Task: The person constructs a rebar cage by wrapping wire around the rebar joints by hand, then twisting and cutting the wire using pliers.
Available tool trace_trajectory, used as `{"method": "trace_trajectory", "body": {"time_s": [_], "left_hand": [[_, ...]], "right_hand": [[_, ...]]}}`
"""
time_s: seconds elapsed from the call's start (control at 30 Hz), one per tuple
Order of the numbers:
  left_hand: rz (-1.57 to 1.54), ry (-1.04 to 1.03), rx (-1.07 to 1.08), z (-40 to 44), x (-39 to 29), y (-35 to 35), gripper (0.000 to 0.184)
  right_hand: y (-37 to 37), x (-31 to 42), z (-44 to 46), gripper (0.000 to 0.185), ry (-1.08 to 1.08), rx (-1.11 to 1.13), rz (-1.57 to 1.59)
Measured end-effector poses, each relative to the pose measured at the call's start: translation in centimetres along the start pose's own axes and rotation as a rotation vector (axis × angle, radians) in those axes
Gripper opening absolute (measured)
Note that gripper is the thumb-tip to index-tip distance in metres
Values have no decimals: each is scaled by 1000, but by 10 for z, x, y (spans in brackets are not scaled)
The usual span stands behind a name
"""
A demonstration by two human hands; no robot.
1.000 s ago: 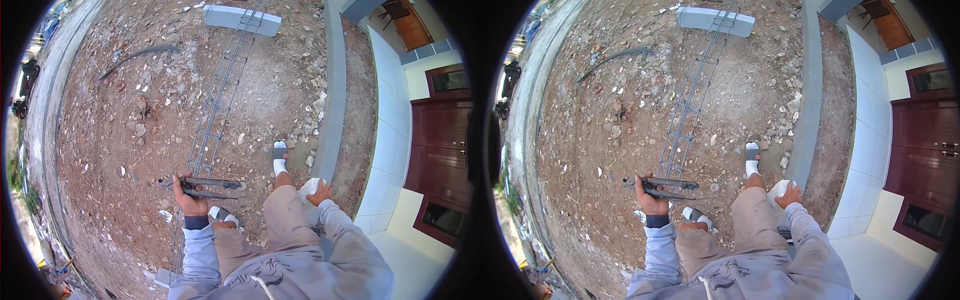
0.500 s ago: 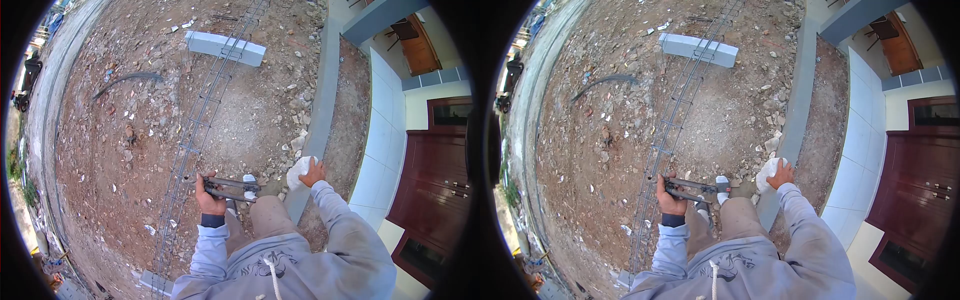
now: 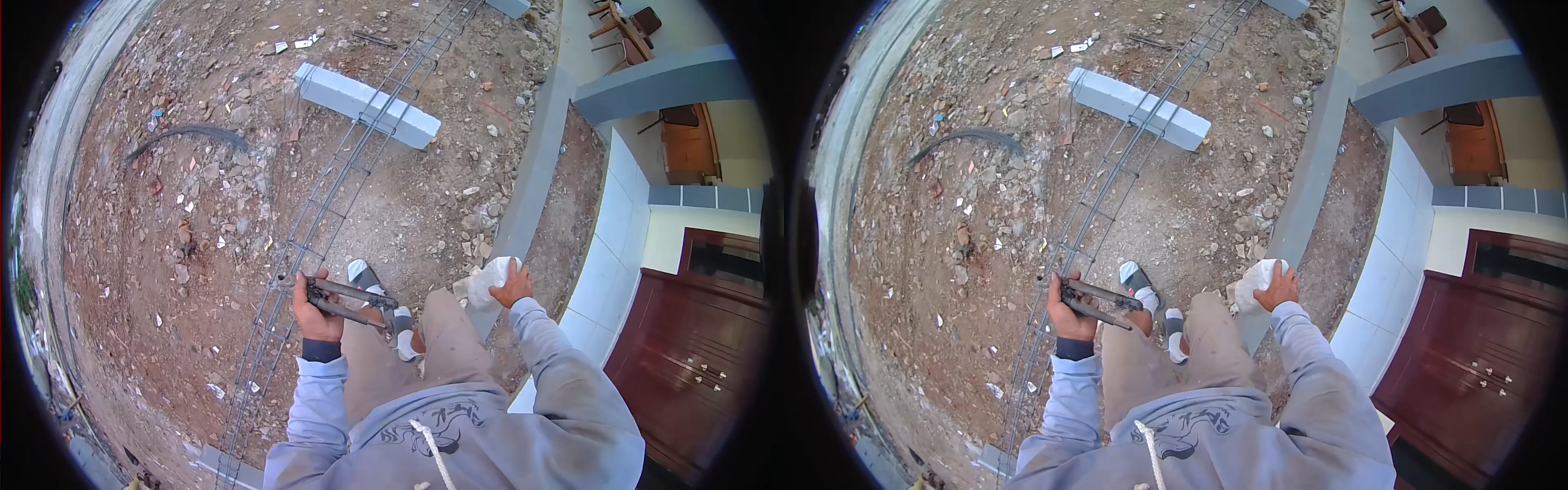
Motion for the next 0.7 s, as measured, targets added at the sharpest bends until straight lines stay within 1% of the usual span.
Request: {"method": "trace_trajectory", "body": {"time_s": [0.03, 0.13, 0.23, 0.33, 0.4, 0.43, 0.53, 0.57, 0.67, 0.7], "left_hand": [[-9, 30, 1, 4, -5, -14, 45], [49, -39, -52, 24, -12, -26, 45], [54, -3, -150, 43, -3, -18, 45], [27, 35, -243, 56, 19, -11, 45], [-41, 67, -278, 72, 42, -9, 46], [-36, 70, -305, 79, 54, -11, 46], [-170, 21, -348, 104, 86, -13, 42], [-206, -5, -349, 116, 93, -11, 41], [-190, -2, -116, 166, 106, -8, 41], [-130, -42, -207, 187, 110, 6, 43]], "right_hand": [[6, 3, 9, 101, -23, 5, -7], [16, 6, 40, 100, -22, 50, -38], [4, 3, 86, 101, 0, 128, -45], [-19, -1, 143, 102, -56, 200, -59], [-37, 7, 197, 100, -9, 246, -88], [-50, -1, 204, 99, 3, 299, -117], [-78, 14, 253, 97, 98, 432, -222], [-87, 22, 266, 90, 148, 455, -256], [-184, 14, 315, 80, 215, 447, -317], [-213, 17, 331, 78, 230, 440, -332]]}}
Point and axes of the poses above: each hand's wrist, its own z-axis towards the middle knuckle, its own y-axis out of the back of the hand, x = y × z, the point moved 4 cm from there along z, towards the middle knuckle, and after that the axes turned 8 degrees about -z, right-handed, at the moved point
